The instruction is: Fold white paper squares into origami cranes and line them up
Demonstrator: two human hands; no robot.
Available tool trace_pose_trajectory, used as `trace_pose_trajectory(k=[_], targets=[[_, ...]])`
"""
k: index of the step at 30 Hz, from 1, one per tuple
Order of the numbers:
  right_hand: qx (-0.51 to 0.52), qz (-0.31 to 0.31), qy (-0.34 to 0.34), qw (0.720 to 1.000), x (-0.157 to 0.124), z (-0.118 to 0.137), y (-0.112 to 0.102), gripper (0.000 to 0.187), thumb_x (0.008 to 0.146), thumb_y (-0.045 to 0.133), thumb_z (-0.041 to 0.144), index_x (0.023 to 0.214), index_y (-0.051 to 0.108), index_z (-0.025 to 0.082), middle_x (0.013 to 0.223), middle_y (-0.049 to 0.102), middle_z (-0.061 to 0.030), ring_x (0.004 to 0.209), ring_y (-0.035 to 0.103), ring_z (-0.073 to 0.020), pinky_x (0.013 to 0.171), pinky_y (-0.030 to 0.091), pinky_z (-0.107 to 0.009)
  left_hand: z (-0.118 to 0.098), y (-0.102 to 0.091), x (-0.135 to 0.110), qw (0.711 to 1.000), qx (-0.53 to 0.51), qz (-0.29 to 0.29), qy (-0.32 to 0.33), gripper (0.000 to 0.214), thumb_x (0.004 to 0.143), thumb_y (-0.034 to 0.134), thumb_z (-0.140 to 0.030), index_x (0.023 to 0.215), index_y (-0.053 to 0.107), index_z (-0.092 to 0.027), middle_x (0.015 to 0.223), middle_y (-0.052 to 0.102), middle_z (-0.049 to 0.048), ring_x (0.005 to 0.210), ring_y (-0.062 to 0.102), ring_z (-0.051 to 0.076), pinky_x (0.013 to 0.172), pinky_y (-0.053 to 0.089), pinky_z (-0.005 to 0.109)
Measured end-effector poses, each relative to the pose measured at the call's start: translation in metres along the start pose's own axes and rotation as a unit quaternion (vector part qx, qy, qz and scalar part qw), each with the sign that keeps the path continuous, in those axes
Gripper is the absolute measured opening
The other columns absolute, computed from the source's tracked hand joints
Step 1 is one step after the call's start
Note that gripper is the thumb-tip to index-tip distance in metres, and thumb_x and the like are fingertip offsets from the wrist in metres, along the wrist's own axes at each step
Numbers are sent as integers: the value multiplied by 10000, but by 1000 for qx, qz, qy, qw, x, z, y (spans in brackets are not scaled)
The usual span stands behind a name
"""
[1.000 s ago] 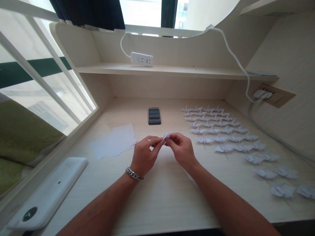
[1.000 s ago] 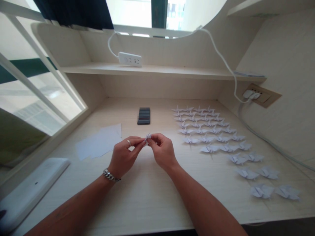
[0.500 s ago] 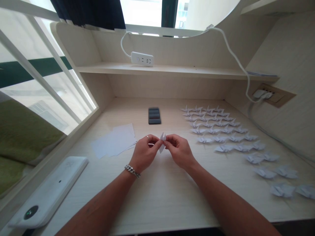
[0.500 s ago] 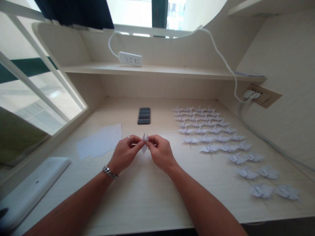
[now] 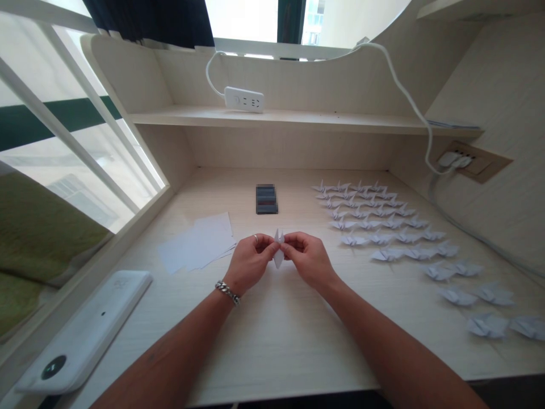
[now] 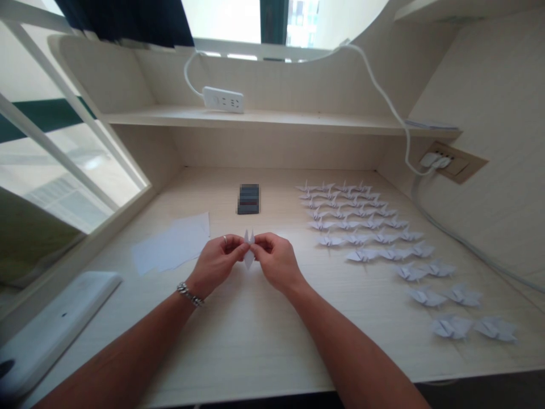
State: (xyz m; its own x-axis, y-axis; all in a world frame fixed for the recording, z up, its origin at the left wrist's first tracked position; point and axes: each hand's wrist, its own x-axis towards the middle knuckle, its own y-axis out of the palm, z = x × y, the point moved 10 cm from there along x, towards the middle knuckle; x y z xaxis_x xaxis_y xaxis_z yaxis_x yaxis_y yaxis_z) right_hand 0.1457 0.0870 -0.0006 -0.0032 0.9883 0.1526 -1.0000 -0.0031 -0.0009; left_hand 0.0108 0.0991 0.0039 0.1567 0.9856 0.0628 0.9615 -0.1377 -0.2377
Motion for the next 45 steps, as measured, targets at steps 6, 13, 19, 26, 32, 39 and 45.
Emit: trace_pose_trajectory(k=[6, 13, 19, 26, 32, 39, 45], targets=[[27, -11, 22, 999, 1, -5, -2, 185, 677, 754, 280, 778, 665, 153, 681, 666, -20, 643, 612, -151, 625, 493, -278, -2, 4, 0, 1000, -14, 8, 3, 208, 761, 633, -336, 726, 640, -131, 634, 643, 16, 575, 565, 126, 562, 439, 240], [64, -15, 46, 997, 2, -9, -3, 275, 663, 770, 396, 738, 679, 148, 643, 638, -7, 602, 567, -131, 597, 482, -272, -8, 10, -4, 999, 17, 26, 28, 234, 801, 619, -365, 783, 676, -139, 724, 691, 46, 649, 600, 149, 595, 441, 247], [78, -27, 42, 996, 2, -7, -5, 302, 633, 795, 415, 716, 684, 146, 615, 631, -3, 586, 562, -127, 602, 493, -277, -10, 9, -6, 999, 17, 10, 41, 243, 808, 629, -393, 798, 641, -150, 748, 695, 48, 665, 611, 154, 603, 453, 247], [94, -49, 40, 994, 1, -4, -8, 297, 666, 767, 418, 782, 699, 153, 726, 682, -22, 675, 619, -149, 647, 543, -297, -11, 9, -8, 998, 47, 6, 49, 242, 802, 627, -397, 785, 640, -156, 718, 681, 42, 640, 597, 153, 587, 451, 255], [78, -68, 19, 994, 1, -1, -13, 282, 669, 768, 408, 737, 687, 147, 679, 673, -26, 623, 605, -149, 642, 539, -316, -11, 9, -9, 998, 37, 5, 50, 241, 792, 634, -398, 773, 641, -158, 715, 677, 37, 639, 597, 152, 588, 450, 254], [78, -43, 10, 996, 2, 2, -10, 247, 626, 804, 337, 745, 696, 149, 686, 664, -13, 640, 579, -137, 623, 476, -273, -15, 10, -11, 996, 62, 8, 58, 291, 810, 616, -447, 781, 642, -158, 704, 674, 42, 629, 588, 153, 565, 437, 252], [85, -40, 23, 995, 2, -2, -9, 227, 646, 779, 354, 721, 704, 153, 700, 671, -22, 650, 578, -140, 638, 482, -278, -18, 8, -11, 993, 96, 1, 71, 288, 816, 607, -452, 765, 645, -171, 697, 685, 37, 623, 593, 156, 568, 433, 257]])
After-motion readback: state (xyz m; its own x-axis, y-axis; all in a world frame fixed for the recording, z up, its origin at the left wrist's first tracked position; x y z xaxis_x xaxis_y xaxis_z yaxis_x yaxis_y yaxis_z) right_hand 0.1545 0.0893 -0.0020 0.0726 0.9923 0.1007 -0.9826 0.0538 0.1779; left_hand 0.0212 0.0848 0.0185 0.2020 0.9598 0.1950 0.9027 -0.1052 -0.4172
